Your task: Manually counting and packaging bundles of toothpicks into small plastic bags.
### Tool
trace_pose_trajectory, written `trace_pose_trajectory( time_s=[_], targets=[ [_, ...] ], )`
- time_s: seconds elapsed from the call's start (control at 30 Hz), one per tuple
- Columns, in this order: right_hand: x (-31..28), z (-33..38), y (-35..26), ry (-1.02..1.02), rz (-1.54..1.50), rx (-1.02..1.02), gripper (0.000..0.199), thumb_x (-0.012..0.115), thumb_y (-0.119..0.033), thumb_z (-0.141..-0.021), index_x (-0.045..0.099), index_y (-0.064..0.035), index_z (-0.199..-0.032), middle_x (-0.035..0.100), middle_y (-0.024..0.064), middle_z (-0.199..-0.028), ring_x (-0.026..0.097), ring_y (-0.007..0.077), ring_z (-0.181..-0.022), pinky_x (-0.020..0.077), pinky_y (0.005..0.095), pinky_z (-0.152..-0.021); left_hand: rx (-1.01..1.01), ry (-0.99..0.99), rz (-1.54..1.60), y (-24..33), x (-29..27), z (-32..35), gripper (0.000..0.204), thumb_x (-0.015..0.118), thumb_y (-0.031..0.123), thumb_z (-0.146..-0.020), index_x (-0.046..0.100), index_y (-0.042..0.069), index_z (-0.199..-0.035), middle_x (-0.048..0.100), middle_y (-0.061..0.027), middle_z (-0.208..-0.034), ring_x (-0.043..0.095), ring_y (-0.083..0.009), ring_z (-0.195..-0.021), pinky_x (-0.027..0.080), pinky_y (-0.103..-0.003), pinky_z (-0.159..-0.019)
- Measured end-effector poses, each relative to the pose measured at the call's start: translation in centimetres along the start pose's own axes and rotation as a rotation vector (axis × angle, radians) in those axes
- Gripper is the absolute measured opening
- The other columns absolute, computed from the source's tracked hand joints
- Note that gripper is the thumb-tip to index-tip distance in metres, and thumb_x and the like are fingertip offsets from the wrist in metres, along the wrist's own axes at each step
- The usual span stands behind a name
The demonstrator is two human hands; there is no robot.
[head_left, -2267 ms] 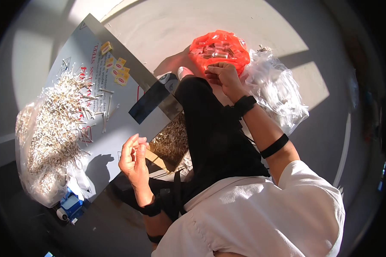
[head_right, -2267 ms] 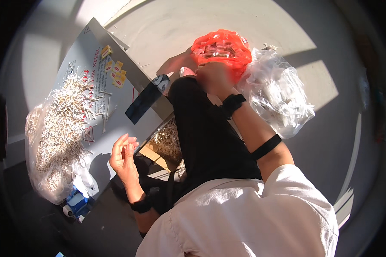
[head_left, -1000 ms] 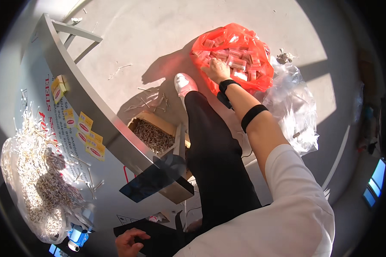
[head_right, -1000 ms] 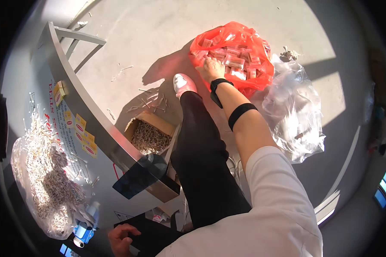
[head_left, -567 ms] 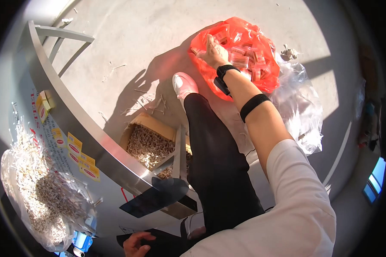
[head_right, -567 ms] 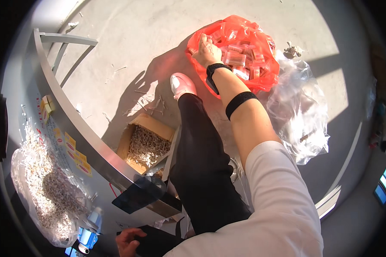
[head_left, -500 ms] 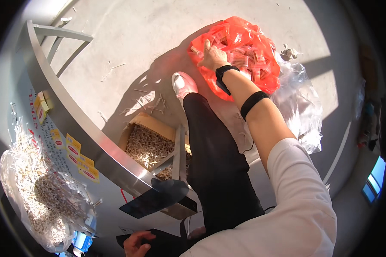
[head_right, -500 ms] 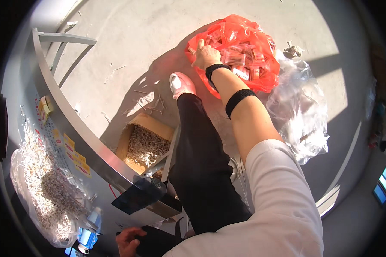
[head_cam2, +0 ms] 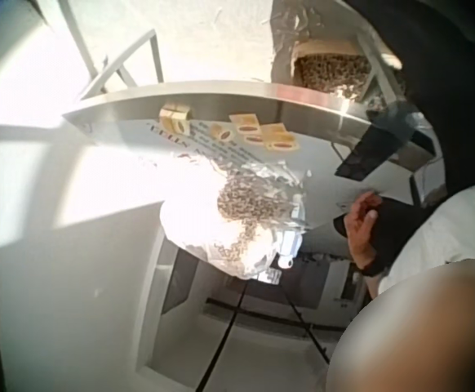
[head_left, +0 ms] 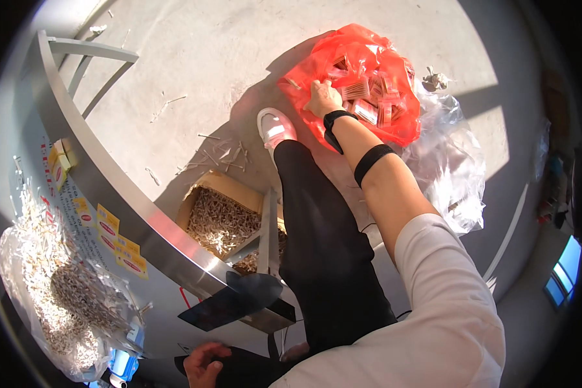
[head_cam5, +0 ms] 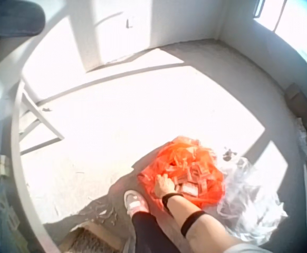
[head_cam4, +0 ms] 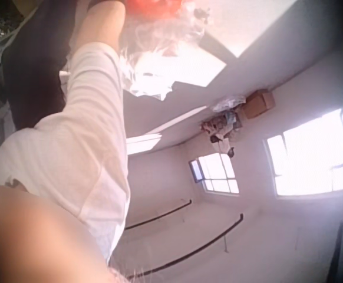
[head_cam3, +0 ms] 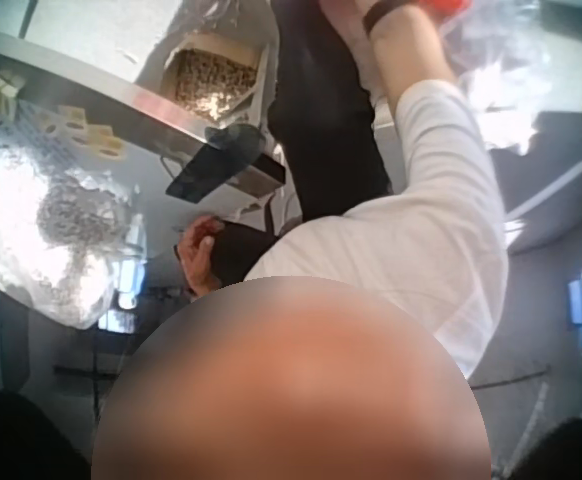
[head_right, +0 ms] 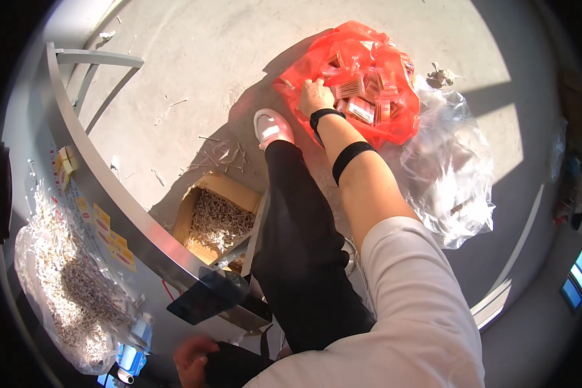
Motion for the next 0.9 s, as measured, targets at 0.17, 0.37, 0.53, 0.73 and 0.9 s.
trace_pose_trajectory(
  time_s=[0.17, 0.37, 0.53, 0.73, 0.9],
  targets=[
    [0.9, 1.7, 1.5, -0.018, -0.16, -0.077, 0.037, 0.061, -0.01, -0.077, 0.048, 0.0017, -0.11, 0.065, 0.0285, -0.086, 0.066, 0.0419, -0.09, 0.0542, 0.0475, -0.076, 0.047, -0.002, 0.019, -1.1, -0.1, -0.4, 0.043, 0.066, 0.024, -0.091, 0.057, -0.002, -0.124, 0.066, -0.0105, -0.106, 0.061, -0.0191, -0.096, 0.047, -0.031, -0.089],
    [-3.3, 5.7, 3.1, 0.275, -0.441, -0.159, 0.009, 0.056, -0.008, -0.076, 0.061, -0.003, -0.082, 0.066, 0.0229, -0.083, 0.064, 0.0416, -0.084, 0.052, 0.0465, -0.073, 0.125, 0.096, -0.014, -1.0, 1.0, -0.3, 0.039, 0.064, 0.021, -0.085, 0.059, -0.003, -0.115, 0.066, -0.0122, -0.099, 0.062, -0.0191, -0.088, 0.049, -0.031, -0.083],
    [-10.7, 9.7, 6.4, 0.316, -0.682, -0.233, 0.013, 0.068, -0.007, -0.07, 0.061, -0.0011, -0.079, 0.062, 0.0213, -0.075, 0.064, 0.0358, -0.075, 0.0495, 0.0416, -0.067, 0.239, 0.1, 0.032, -1.8, 0.9, -0.5, 0.033, 0.066, 0.014, -0.082, 0.062, -0.007, -0.107, 0.067, -0.0137, -0.095, 0.064, -0.0189, -0.085, 0.051, -0.029, -0.08],
    [-22.7, 14.1, 8.6, 0.465, -0.707, -0.382, 0.014, 0.07, -0.004, -0.074, 0.058, 0.0016, -0.079, 0.06, 0.0157, -0.072, 0.061, 0.0204, -0.069, 0.0468, 0.0344, -0.065, 0.341, 0.006, -0.037, -1.4, 2.0, -0.2, 0.034, 0.067, 0.014, -0.083, 0.061, -0.005, -0.11, 0.067, -0.0103, -0.097, 0.063, -0.0157, -0.088, 0.049, -0.027, -0.082],
    [-25.1, 16.0, 8.9, 0.444, -0.582, -0.415, 0.014, 0.07, -0.004, -0.072, 0.059, 0.0016, -0.08, 0.061, 0.0141, -0.074, 0.059, 0.0224, -0.072, 0.0471, 0.0365, -0.067, 0.362, -0.062, -0.045, -1.8, 2.4, -0.1, 0.035, 0.07, 0.017, -0.082, 0.062, -0.004, -0.11, 0.067, -0.0083, -0.097, 0.062, -0.0136, -0.087, 0.048, -0.024, -0.08]
  ],
)
Point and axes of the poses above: each hand's wrist, its own z-axis away from the middle knuckle, its own x-axis out of the palm, y = z × x, the point moved 2 cm from there along -z, towards the middle knuckle
